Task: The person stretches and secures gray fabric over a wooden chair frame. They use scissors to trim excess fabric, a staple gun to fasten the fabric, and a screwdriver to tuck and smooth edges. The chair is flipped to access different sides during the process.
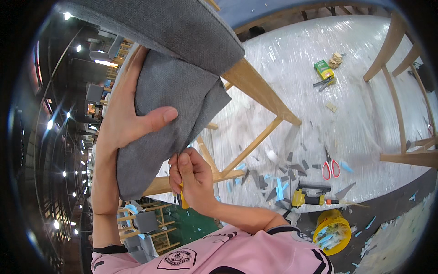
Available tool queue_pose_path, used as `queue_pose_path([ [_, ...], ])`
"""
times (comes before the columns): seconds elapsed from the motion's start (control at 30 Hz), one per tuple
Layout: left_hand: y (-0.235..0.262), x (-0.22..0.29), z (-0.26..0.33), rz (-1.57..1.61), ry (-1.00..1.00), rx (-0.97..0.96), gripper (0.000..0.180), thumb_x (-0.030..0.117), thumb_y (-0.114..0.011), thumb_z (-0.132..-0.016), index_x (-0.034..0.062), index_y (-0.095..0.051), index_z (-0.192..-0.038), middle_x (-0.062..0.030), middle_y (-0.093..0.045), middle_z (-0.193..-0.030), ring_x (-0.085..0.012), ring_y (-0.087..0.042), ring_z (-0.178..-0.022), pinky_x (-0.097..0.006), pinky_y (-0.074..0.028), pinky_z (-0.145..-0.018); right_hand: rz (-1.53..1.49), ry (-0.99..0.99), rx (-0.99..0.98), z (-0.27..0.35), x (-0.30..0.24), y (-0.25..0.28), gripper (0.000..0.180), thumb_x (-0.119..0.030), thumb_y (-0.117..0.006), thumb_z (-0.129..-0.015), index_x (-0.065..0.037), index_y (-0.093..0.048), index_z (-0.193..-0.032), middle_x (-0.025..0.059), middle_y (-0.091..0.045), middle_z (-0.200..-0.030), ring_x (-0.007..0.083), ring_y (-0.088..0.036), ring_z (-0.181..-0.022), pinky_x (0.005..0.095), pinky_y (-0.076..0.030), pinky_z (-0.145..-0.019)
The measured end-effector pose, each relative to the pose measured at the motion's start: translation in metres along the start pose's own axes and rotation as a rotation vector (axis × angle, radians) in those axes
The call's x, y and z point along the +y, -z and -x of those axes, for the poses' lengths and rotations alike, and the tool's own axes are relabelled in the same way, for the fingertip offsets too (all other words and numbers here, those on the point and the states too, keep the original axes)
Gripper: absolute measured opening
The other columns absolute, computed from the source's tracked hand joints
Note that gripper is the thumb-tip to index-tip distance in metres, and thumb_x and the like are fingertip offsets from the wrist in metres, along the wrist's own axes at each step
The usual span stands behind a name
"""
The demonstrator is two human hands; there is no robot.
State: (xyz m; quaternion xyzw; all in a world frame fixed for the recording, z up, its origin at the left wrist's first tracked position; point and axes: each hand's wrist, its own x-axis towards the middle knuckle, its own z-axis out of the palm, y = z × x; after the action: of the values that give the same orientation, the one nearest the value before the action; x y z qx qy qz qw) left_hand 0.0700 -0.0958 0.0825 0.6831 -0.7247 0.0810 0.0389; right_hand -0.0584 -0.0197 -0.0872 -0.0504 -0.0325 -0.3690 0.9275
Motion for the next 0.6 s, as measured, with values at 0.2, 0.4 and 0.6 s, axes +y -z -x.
queue_pose_path([
  [0.2, 0.001, 0.000, 0.003, 0.007, -0.009, -0.008, 0.121, 0.059, -0.083, -0.069, -0.0066, -0.033, -0.157, -0.0304, -0.037, -0.159, -0.0419, -0.034, -0.151, -0.048, -0.027, -0.123, 0.158, 0.119, 0.012, 0.002, 0.022, 0.023, 0.035, -0.036, -0.042, -0.113, -0.004, -0.048, -0.101, 0.0022, -0.045, -0.067, 0.0126, -0.045, -0.050, 0.0295, -0.042, -0.048],
  [0.4, -0.002, -0.007, 0.001, 0.027, -0.037, 0.010, 0.122, 0.061, -0.083, -0.069, -0.0064, -0.033, -0.158, -0.0300, -0.037, -0.160, -0.0416, -0.035, -0.151, -0.048, -0.027, -0.123, 0.034, 0.085, 0.027, -0.005, 0.012, 0.000, 0.037, -0.036, -0.043, -0.113, -0.002, -0.050, -0.101, 0.0002, -0.045, -0.068, 0.0086, -0.045, -0.053, 0.0246, -0.040, -0.052],
  [0.6, 0.001, -0.003, 0.002, 0.037, -0.034, 0.017, 0.121, 0.058, -0.085, -0.069, -0.0063, -0.033, -0.157, -0.0291, -0.037, -0.160, -0.0410, -0.035, -0.151, -0.048, -0.027, -0.123, 0.310, 0.168, 0.066, -0.002, 0.012, 0.030, 0.035, -0.033, -0.046, -0.113, -0.002, -0.056, -0.102, -0.0008, -0.048, -0.064, 0.0057, -0.045, -0.052, 0.0232, -0.037, -0.049],
])
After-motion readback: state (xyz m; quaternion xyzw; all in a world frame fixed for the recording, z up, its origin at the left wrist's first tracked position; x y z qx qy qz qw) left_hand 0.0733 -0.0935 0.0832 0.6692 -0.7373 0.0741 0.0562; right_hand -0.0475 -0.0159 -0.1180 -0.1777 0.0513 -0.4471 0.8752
